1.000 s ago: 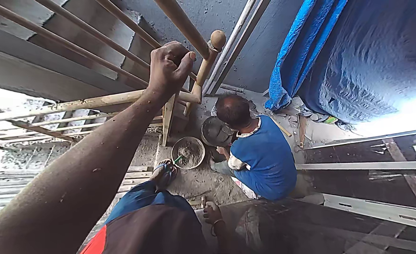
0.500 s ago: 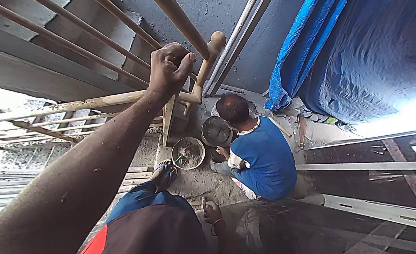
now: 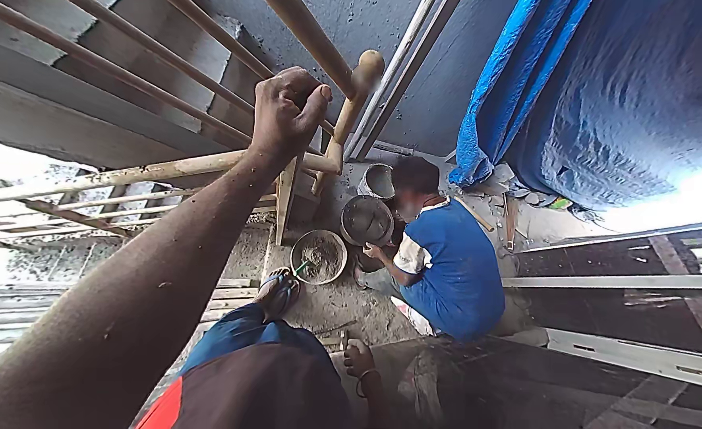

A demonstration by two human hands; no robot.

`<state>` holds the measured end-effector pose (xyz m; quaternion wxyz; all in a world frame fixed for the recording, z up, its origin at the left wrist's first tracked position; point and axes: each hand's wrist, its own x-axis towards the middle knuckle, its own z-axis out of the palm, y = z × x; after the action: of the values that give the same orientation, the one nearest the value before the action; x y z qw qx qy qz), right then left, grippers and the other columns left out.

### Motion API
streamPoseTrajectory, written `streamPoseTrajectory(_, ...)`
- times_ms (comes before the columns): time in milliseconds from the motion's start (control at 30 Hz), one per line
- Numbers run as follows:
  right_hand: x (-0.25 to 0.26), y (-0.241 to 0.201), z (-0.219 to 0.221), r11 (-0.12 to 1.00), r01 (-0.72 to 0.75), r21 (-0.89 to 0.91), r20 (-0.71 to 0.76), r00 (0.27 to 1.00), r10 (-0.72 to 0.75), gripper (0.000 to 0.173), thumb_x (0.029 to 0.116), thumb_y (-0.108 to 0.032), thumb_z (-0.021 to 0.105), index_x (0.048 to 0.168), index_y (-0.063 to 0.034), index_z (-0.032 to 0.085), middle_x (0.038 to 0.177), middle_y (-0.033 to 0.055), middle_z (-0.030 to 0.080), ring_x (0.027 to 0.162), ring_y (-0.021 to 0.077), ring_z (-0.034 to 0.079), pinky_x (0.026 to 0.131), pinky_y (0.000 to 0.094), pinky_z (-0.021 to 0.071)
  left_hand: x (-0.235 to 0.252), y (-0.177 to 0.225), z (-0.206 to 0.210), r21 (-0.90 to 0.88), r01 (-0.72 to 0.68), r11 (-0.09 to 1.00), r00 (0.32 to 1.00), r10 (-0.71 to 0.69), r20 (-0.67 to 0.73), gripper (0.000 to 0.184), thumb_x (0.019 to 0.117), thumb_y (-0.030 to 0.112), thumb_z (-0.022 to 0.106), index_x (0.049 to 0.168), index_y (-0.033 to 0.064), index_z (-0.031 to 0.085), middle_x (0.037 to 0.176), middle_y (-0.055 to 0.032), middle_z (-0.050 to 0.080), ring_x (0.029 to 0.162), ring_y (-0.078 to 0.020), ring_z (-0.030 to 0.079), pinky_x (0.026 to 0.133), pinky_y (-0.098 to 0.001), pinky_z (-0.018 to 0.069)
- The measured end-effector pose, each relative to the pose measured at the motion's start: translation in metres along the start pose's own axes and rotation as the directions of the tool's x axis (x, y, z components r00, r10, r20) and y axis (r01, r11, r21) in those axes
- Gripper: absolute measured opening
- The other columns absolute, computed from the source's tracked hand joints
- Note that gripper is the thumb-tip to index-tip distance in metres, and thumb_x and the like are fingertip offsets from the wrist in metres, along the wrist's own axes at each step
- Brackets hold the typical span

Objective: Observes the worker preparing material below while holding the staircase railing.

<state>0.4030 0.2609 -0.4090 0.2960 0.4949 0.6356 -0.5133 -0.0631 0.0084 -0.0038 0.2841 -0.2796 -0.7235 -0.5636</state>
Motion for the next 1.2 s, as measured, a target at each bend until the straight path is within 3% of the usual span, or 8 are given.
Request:
streamPoseTrajectory(367,0.010,-0.011,0.003,0.944,0.211,-0.253,-0.082,0.968,-0.239,0.043,0.1041,-0.027,0.058,0.141,-0.0062,0.058,0.132,0.0216,0.065,0.115,0.0340,0.066,0.099,0.0530,0.0543,-0.006,-0.003,-0.021,-0.030,-0.020,0.999,1.000,0.020,-0.004,0.026,0.1033,0.025,0.053,0.089,0.0080,0.067,0.079,0.0008,0.068,0.069,-0.0059,0.065,0.065,-0.0279,0.0560)
streamPoseTrajectory(667,-0.025,-0.155,-0.040,0.716,0.676,-0.176,-0.440,0.596,-0.671,0.059,0.0993,-0.019,0.062,0.150,0.0046,0.044,0.150,0.0255,0.050,0.137,0.0338,0.052,0.116,0.0478,0.0431,-0.035,0.000,-0.094,-0.175,-0.010,0.985,0.996,-0.005,-0.084,0.018,0.1041,0.015,0.054,0.095,0.0048,0.066,0.082,0.0018,0.069,0.074,-0.0106,0.069,0.070,-0.0335,0.0617)
streamPoseTrajectory(767,-0.045,-0.214,-0.043,0.576,0.812,0.096,-0.545,0.527,-0.652,0.030,0.1042,-0.023,0.048,0.099,0.0011,0.066,0.071,0.0093,0.069,0.063,0.0217,0.071,0.065,0.0431,0.0641,-0.032,-0.007,-0.114,-0.146,0.019,0.989,0.991,-0.038,-0.130,0.020,0.1030,0.015,0.052,0.091,0.0067,0.066,0.079,0.0013,0.068,0.072,-0.0125,0.068,0.069,-0.0341,0.0607)
streamPoseTrajectory(833,-0.043,-0.226,-0.041,0.551,0.814,0.186,-0.362,0.578,-0.731,0.038,0.1056,-0.029,0.042,0.073,-0.0141,0.053,0.049,-0.0062,0.047,0.039,0.0110,0.051,0.047,0.0353,0.0562,-0.029,-0.010,-0.124,-0.139,0.066,0.988,0.980,-0.091,-0.178,0.019,0.1021,0.011,0.052,0.088,0.0069,0.065,0.077,0.0000,0.068,0.071,-0.0142,0.068,0.068,-0.0348,0.0605)
streamPoseTrajectory(967,-0.013,-0.239,-0.008,0.757,0.640,-0.132,0.073,0.768,-0.636,0.031,0.1031,-0.025,0.052,0.096,0.0013,0.068,0.064,0.0056,0.062,0.050,0.0156,0.057,0.051,0.0350,0.0535,-0.036,-0.058,-0.152,-0.241,-0.001,0.971,0.984,-0.043,-0.175,0.017,0.1024,0.010,0.050,0.095,0.0078,0.065,0.084,-0.0031,0.070,0.077,-0.0191,0.069,0.072,-0.0400,0.0613)
streamPoseTrajectory(1033,0.022,-0.228,0.020,0.715,0.544,-0.440,0.206,0.836,-0.509,0.029,0.1010,-0.021,0.058,0.123,-0.0046,0.068,0.092,0.0102,0.074,0.081,0.0210,0.072,0.080,0.0434,0.0614,-0.042,-0.109,-0.175,-0.292,-0.217,0.932,0.976,0.203,-0.077,0.024,0.1070,0.014,0.045,0.111,0.0040,0.067,0.099,-0.0061,0.072,0.089,-0.0213,0.072,0.079,-0.0414,0.0628)
streamPoseTrajectory(1100,0.060,-0.214,0.052,0.682,0.501,-0.533,0.259,0.864,-0.432,0.036,0.1008,-0.020,0.062,0.134,-0.0076,0.064,0.121,0.0121,0.072,0.112,0.0218,0.070,0.103,0.0440,0.0547,-0.035,-0.077,-0.170,-0.225,0.059,0.973,0.976,-0.103,-0.191,0.019,0.1028,0.012,0.049,0.093,0.0088,0.065,0.085,-0.0049,0.070,0.079,-0.0207,0.070,0.074,-0.0408,0.0608)
streamPoseTrajectory(1200,0.114,-0.178,0.095,0.796,0.425,-0.430,0.218,0.905,-0.366,0.034,0.1018,-0.021,0.063,0.132,-0.0065,0.065,0.125,0.0145,0.070,0.114,0.0254,0.069,0.100,0.0475,0.0548,-0.038,-0.077,-0.177,-0.114,0.358,0.927,0.893,-0.376,-0.247,0.009,0.0963,0.009,0.055,0.093,0.0068,0.063,0.088,-0.0076,0.066,0.085,-0.0206,0.067,0.079,-0.0405,0.0585)
